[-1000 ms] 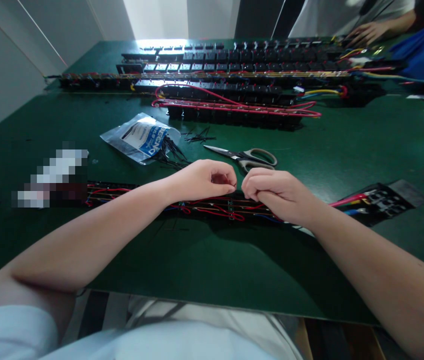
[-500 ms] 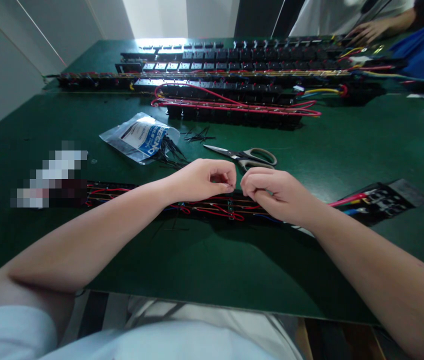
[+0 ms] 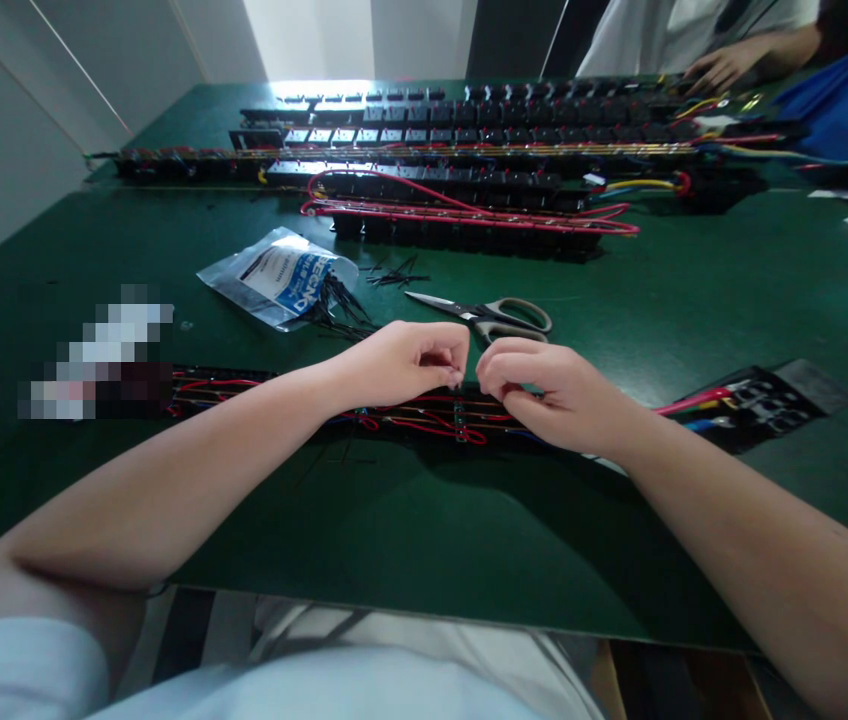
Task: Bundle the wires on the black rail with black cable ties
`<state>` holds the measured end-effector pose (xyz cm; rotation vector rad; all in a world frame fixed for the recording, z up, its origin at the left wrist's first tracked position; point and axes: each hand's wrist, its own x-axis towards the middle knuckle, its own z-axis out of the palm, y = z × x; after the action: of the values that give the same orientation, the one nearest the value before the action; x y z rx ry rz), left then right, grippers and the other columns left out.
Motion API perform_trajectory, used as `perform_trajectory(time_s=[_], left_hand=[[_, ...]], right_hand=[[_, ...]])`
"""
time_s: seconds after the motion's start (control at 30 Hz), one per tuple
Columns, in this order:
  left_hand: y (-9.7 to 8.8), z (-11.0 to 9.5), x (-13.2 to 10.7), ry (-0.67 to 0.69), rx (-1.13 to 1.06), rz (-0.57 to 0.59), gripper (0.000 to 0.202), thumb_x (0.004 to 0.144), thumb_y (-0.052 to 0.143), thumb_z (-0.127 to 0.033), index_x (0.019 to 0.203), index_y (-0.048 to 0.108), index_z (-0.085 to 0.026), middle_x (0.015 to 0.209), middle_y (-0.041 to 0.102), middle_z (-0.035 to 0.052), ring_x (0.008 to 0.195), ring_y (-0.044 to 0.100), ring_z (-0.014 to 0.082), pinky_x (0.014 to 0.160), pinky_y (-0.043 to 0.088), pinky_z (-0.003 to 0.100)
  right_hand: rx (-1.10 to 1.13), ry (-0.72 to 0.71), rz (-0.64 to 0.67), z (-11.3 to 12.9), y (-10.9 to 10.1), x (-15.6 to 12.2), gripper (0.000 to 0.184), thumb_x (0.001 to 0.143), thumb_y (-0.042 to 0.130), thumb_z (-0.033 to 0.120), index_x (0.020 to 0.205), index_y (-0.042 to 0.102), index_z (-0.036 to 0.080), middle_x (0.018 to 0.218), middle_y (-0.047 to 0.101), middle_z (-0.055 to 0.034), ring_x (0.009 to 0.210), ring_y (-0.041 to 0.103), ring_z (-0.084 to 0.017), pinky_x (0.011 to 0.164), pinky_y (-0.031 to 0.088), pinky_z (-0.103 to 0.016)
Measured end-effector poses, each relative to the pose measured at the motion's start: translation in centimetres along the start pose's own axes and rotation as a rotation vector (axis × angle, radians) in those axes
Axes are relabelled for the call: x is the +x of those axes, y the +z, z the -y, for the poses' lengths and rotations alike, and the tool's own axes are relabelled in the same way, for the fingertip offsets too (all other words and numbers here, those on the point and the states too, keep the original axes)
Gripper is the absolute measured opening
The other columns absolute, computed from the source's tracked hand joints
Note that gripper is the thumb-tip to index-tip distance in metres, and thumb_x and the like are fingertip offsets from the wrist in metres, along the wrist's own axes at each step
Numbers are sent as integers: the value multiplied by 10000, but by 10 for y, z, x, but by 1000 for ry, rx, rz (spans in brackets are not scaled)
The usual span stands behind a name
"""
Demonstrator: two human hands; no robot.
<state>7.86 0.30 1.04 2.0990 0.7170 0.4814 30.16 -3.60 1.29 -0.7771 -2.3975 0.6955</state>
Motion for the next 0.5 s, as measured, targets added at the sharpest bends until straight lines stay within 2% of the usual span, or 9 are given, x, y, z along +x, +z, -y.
perform_trajectory(time_s=[0.13, 0.27, 0.4, 0.5], left_hand=[[0, -3, -1, -8, -11, 5, 62, 879, 574, -189, 821, 553, -179, 775, 628, -36, 746, 587, 99, 711, 437, 227], [0, -3, -1, -46, -28, 21, 61, 907, 541, -225, 859, 535, -189, 772, 631, -37, 661, 556, 85, 644, 415, 218], [0, 1, 1, -67, -64, 68, 57, 894, 548, -246, 906, 525, -195, 796, 622, -32, 703, 571, 99, 666, 431, 232], [0, 2, 1, -51, -38, 114, 86, 859, 591, -257, 887, 545, -190, 767, 588, -41, 685, 531, 95, 642, 422, 225]], right_hand=[[-19, -2, 2, -2, 0, 0, 197, 789, 417, 39, 724, 511, 199, 769, 540, -21, 702, 485, -142, 644, 375, -270], [-10, 8, 3, -3, 1, -1, 213, 788, 391, 30, 741, 498, 208, 752, 529, -15, 702, 470, -147, 659, 368, -280], [-6, 23, 9, -2, 1, 0, 213, 792, 385, 35, 732, 489, 211, 737, 526, -11, 688, 464, -148, 657, 364, -280], [-9, 31, 12, -1, 1, 0, 215, 797, 379, 40, 726, 489, 211, 715, 520, -4, 673, 458, -145, 657, 364, -276]])
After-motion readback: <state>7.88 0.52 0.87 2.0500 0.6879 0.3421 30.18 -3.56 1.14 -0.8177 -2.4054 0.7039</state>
